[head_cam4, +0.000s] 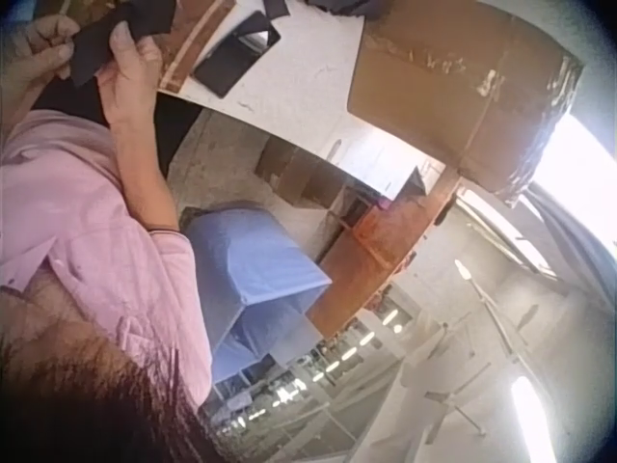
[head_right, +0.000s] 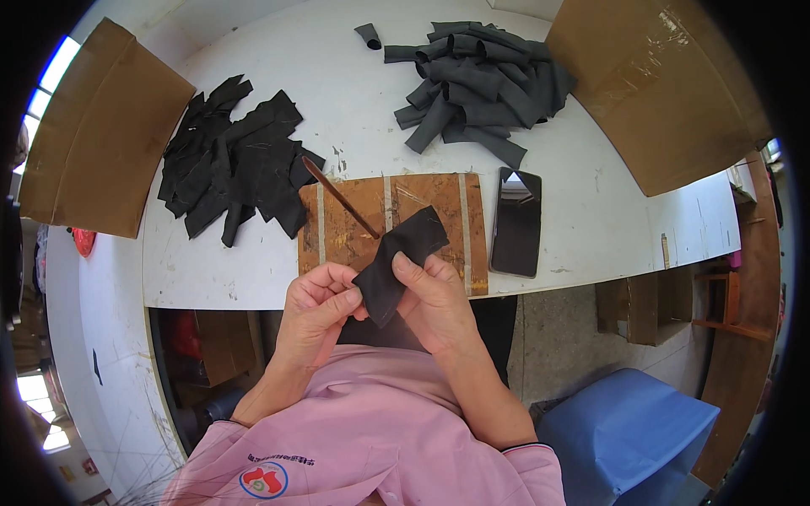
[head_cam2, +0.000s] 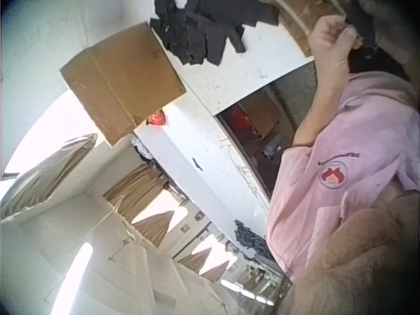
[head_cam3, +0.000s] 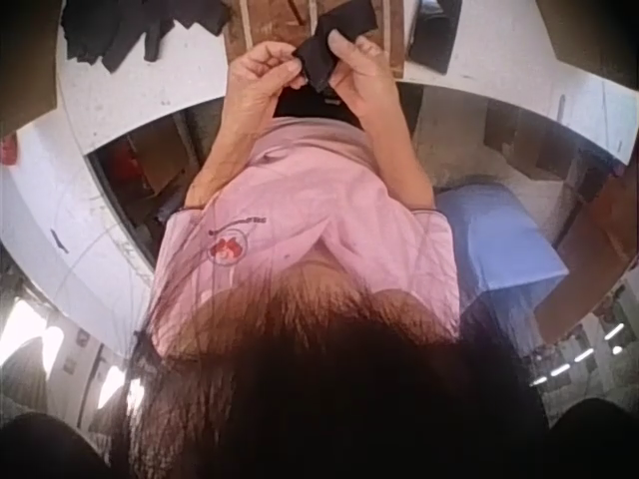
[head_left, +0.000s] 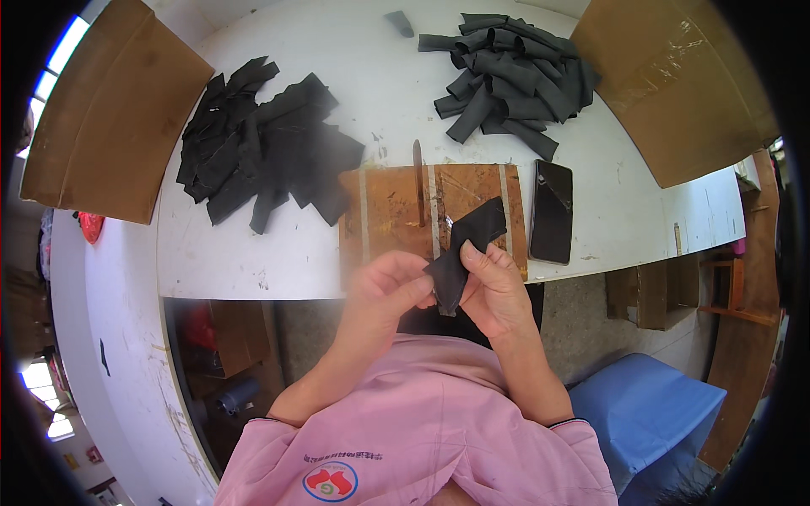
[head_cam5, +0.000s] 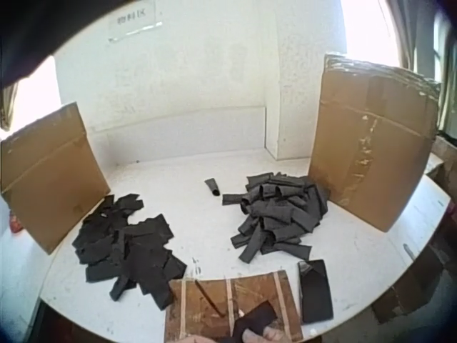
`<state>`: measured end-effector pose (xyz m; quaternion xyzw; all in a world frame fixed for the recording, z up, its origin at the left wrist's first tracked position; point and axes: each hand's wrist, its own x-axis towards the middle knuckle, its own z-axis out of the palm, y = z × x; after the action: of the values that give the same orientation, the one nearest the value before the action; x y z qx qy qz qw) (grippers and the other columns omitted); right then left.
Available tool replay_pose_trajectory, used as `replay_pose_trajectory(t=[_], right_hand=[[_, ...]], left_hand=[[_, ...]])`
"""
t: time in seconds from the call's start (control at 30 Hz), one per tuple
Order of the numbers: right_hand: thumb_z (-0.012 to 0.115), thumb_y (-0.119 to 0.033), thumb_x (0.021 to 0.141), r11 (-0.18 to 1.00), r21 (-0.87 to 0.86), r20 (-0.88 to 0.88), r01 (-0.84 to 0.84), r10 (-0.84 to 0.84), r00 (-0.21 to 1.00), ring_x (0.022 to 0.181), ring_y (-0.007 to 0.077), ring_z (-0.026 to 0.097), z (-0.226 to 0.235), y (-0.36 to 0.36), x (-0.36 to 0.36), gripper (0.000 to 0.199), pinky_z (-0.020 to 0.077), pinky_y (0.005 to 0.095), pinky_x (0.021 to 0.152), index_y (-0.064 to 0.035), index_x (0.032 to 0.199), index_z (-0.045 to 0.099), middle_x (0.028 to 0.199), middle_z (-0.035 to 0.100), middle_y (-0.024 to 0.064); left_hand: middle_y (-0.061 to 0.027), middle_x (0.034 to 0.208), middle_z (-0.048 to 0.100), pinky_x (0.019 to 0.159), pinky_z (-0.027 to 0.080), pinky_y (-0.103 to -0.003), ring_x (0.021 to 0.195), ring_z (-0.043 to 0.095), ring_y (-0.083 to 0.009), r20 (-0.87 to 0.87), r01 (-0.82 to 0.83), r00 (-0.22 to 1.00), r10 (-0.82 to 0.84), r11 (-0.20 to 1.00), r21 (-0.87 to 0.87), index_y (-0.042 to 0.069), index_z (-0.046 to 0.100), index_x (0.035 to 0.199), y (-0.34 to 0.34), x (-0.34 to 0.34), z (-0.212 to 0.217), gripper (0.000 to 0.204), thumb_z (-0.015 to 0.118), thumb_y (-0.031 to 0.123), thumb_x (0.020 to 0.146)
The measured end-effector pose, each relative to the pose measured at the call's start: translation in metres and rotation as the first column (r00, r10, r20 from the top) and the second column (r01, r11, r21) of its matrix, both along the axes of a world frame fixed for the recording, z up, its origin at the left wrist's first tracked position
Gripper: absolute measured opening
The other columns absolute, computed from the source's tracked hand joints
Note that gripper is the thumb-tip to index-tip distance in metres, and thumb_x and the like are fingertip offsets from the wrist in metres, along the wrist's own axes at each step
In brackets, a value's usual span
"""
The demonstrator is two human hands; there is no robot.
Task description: The recorder is folding and prepping small black fabric strips on a workbench.
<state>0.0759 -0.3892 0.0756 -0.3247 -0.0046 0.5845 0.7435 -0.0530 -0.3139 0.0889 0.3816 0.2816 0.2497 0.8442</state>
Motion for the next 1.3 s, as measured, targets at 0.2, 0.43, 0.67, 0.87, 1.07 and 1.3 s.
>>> replay_pose_trajectory(t=[0.2,0.43,0.67,0.87,1.07,1.3], right_hand=[[0.056,-0.012,0.081,0.996,0.037,-0.047,-0.075,0.077,0.996,0.075,0.0163,0.058,-0.004,0.002,0.000,0.015,0.0478,0.0314,0.071,-0.0015,0.091,0.054,0.084,0.059,0.0077],[0.056,-0.012,0.081,0.992,-0.085,0.062,-0.093,0.098,0.993,0.078,0.0162,0.057,-0.003,0.005,-0.005,0.018,0.0472,0.0309,0.073,-0.0004,0.094,0.053,0.086,0.058,0.0076],[0.057,-0.013,0.081,0.993,-0.060,-0.019,-0.103,0.102,0.995,0.080,0.0165,0.057,-0.006,0.007,0.000,0.018,0.0467,0.0319,0.074,0.0002,0.093,0.054,0.087,0.058,0.0071],[0.056,-0.013,0.081,0.994,-0.065,-0.004,-0.085,0.085,0.996,0.079,0.0166,0.057,-0.008,0.008,-0.002,0.017,0.0469,0.0327,0.073,-0.0007,0.093,0.054,0.087,0.058,0.0072],[0.056,-0.013,0.082,0.994,-0.103,0.218,-0.030,0.052,0.975,0.072,0.0109,0.056,-0.008,0.007,-0.006,0.017,0.0476,0.0270,0.064,-0.0011,0.093,0.054,0.083,0.058,0.0031],[0.067,-0.017,0.069,0.874,-0.192,0.901,0.447,0.338,-0.273,0.060,0.0197,0.053,-0.009,0.001,0.001,0.029,0.0431,0.0282,0.051,-0.0006,0.091,0.056,0.063,0.050,0.0062]], left_hand=[[-0.0055,0.074,0.058,0.059,0.046,-0.020,0.062,0.054,-0.0097,-0.025,-0.007,1.000,0.007,1.000,0.015,-0.002,0.055,0.085,0.000,0.000,-0.002,0.010,0.059,0.004,0.077],[-0.0051,0.076,0.058,0.060,0.045,-0.020,0.064,0.053,-0.0086,-0.082,-0.047,0.995,0.063,0.982,0.182,-0.001,0.055,0.082,0.001,0.001,0.003,0.009,0.059,0.006,0.078],[-0.0058,0.077,0.058,0.063,0.044,-0.021,0.065,0.054,-0.0094,-0.034,-0.042,0.998,0.047,0.991,0.124,-0.003,0.053,0.086,0.000,-0.003,0.008,0.016,0.059,0.005,0.073],[-0.0067,0.076,0.058,0.063,0.044,-0.021,0.064,0.054,-0.0096,-0.072,-0.020,0.997,0.030,0.990,0.136,-0.003,0.054,0.086,0.002,-0.003,0.003,0.015,0.059,0.003,0.073],[-0.0051,0.074,0.058,0.060,0.043,-0.019,0.062,0.052,-0.0076,-0.068,-0.070,0.995,0.078,0.991,0.117,-0.003,0.055,0.083,-0.001,0.003,-0.001,0.010,0.059,0.003,0.076],[-0.0006,0.070,0.056,0.057,0.040,-0.016,0.060,0.049,-0.0043,-0.260,-0.058,0.946,0.192,0.892,0.449,-0.001,0.055,0.080,-0.001,-0.003,-0.004,0.009,0.061,0.004,0.077]])
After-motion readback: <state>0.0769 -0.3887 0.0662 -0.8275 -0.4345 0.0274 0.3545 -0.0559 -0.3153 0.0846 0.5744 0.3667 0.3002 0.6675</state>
